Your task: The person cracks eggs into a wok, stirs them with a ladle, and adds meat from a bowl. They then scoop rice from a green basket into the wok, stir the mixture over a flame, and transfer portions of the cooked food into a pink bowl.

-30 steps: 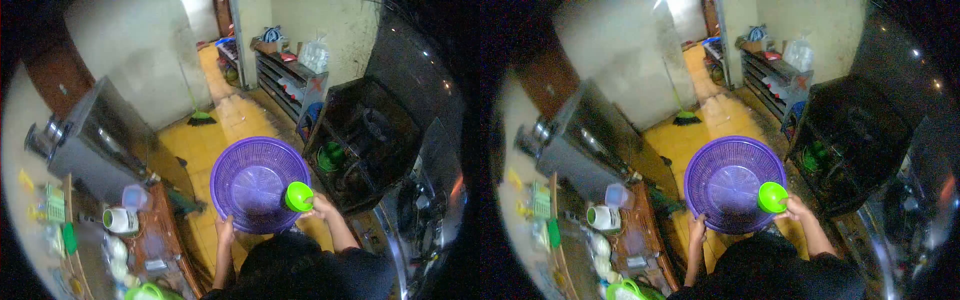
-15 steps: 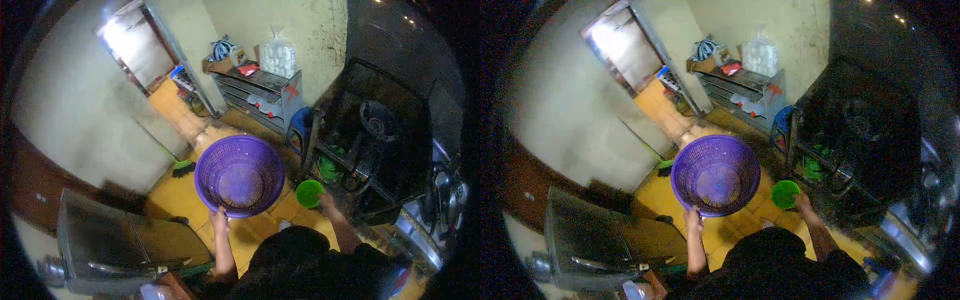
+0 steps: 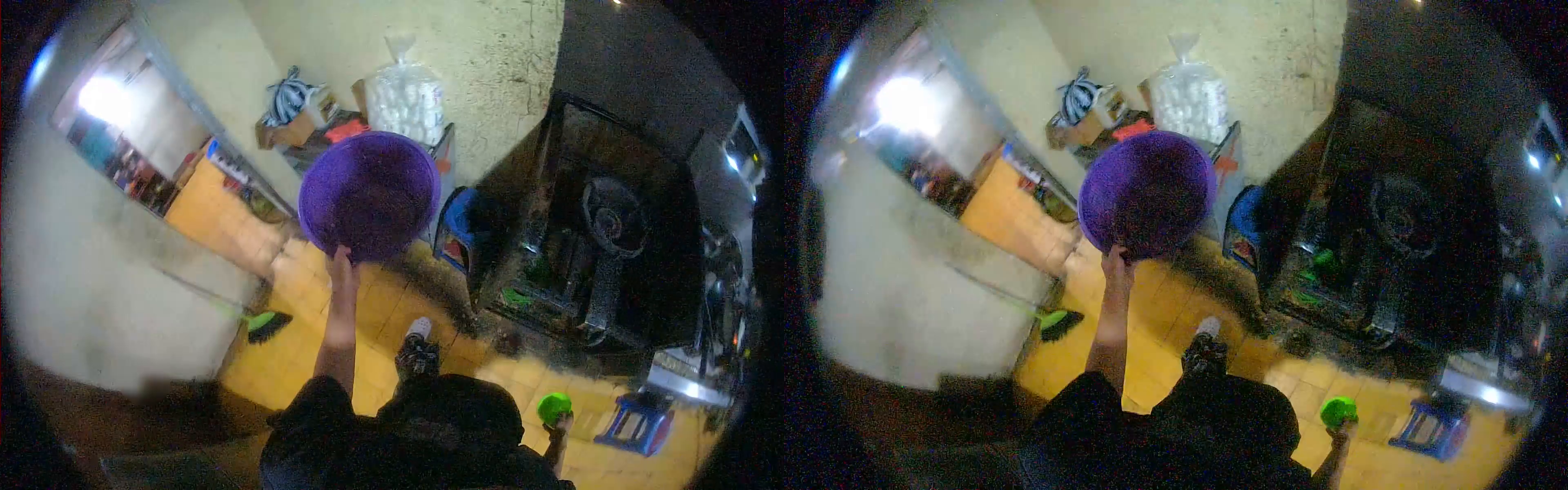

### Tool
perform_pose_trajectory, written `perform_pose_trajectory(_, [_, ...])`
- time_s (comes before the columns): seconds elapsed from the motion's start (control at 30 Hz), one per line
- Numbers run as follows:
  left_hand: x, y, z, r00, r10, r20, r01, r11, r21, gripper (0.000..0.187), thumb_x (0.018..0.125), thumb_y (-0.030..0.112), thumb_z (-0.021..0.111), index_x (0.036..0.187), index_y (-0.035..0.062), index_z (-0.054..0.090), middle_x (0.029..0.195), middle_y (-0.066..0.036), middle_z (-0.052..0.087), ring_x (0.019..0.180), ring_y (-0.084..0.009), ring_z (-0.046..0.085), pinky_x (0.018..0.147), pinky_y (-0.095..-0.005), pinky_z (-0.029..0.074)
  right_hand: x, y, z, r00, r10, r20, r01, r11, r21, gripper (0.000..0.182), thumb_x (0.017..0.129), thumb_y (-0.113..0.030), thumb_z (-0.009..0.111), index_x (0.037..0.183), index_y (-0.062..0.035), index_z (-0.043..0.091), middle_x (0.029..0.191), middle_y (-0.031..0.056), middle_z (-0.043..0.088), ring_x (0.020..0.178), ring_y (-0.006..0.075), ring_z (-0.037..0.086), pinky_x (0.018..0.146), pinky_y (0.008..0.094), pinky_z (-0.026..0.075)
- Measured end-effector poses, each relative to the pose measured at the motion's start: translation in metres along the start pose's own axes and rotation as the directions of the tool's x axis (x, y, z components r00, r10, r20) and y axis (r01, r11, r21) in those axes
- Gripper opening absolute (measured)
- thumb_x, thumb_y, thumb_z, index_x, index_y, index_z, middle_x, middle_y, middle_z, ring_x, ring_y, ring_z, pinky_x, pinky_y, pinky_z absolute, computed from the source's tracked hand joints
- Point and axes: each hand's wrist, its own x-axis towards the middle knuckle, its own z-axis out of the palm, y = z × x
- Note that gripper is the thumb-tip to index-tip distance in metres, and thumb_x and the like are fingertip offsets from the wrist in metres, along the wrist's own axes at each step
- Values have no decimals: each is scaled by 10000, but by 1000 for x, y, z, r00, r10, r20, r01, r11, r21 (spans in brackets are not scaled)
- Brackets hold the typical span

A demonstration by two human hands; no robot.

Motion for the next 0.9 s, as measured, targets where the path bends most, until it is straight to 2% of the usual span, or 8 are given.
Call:
perform_pose_trajectory(0.1, [126, -18, 2, 892, 253, 375, -411, 797, 443, 348, 727, 47, 501, 1070, 76, 449, 832, -69, 511, 698, -179, 526, 607, -304, 494, -5, 82, -28, 987, 33, 155, -58, 986, 158, 494, 788, -481, 488, 1180, -197, 386, 1112, 94, 493, 883, 302, 547, 503, 394, 485])
perform_pose_trajectory(0.17, [182, -18, 44, 987, -156, 30, 154, 986, 70, 365, 732, 28, 502, 1086, 83, 432, 897, -101, 495, 786, -202, 515, 734, -384, 475, -46, 117, -13, 983, 181, 14, -180, 965, 189, 494, 794, -469, 482, 1190, -191, 382, 1115, 86, 495, 905, 302, 539, 523, 412, 483])
perform_pose_trajectory(0.27, [198, 2, 107, 958, -278, -66, 285, 944, 165, 430, 751, 42, 543, 1149, 105, 392, 1017, -116, 460, 924, -242, 483, 798, -459, 437, -119, 124, 71, 966, 214, -146, -197, 973, 121, 486, 799, -446, 487, 1188, -173, 387, 1114, 91, 498, 903, 292, 541, 534, 402, 487])
perform_pose_trajectory(0.57, [254, -4, 55, 840, -438, 321, 358, 891, 277, 644, 777, 477, 563, 1253, 121, 316, 1233, -87, 420, 1095, -271, 424, 785, -492, 437, -201, 153, 146, 925, 263, -275, -215, 958, 191, 461, 814, -376, 502, 1183, -119, 401, 1109, 106, 507, 897, 261, 549, 565, 372, 497])
perform_pose_trajectory(0.73, [254, -7, 50, 902, -423, 84, 399, 892, 214, 648, 780, 404, 589, 1262, 84, 297, 1253, -108, 398, 1143, -271, 379, 871, -534, 383, -227, 165, 147, 912, 252, -322, -183, 956, 228, 447, 823, -337, 510, 1180, -89, 408, 1106, 114, 512, 894, 244, 553, 582, 355, 502])
perform_pose_trajectory(0.8, [234, 1, 58, 940, -331, 84, 302, 921, 246, 619, 783, 328, 606, 1258, 67, 307, 1261, -133, 389, 1137, -301, 392, 908, -501, 363, -238, 168, 146, 915, 225, -334, -150, 960, 236, 441, 826, -322, 513, 1178, -77, 411, 1105, 117, 513, 892, 237, 555, 589, 348, 504])
perform_pose_trajectory(0.87, [266, -12, 5, 540, 4, 842, -836, 123, 535, 773, 652, 267, 724, 1244, -20, 318, 1199, -219, 432, 1119, -331, 419, 930, -396, 361, -247, 170, 143, 927, 163, -339, -86, 969, 230, 435, 829, -306, 516, 1177, -65, 414, 1104, 121, 515, 891, 230, 557, 596, 341, 506])
perform_pose_trajectory(0.9, [313, -53, -36, 520, 157, 839, -854, 123, 506, 843, 590, 262, 765, 1246, -27, 321, 1158, -239, 463, 1098, -345, 440, 935, -402, 351, -252, 173, 145, 931, 127, -342, -52, 974, 219, 433, 831, -298, 518, 1177, -59, 416, 1103, 122, 516, 890, 227, 557, 599, 338, 508])
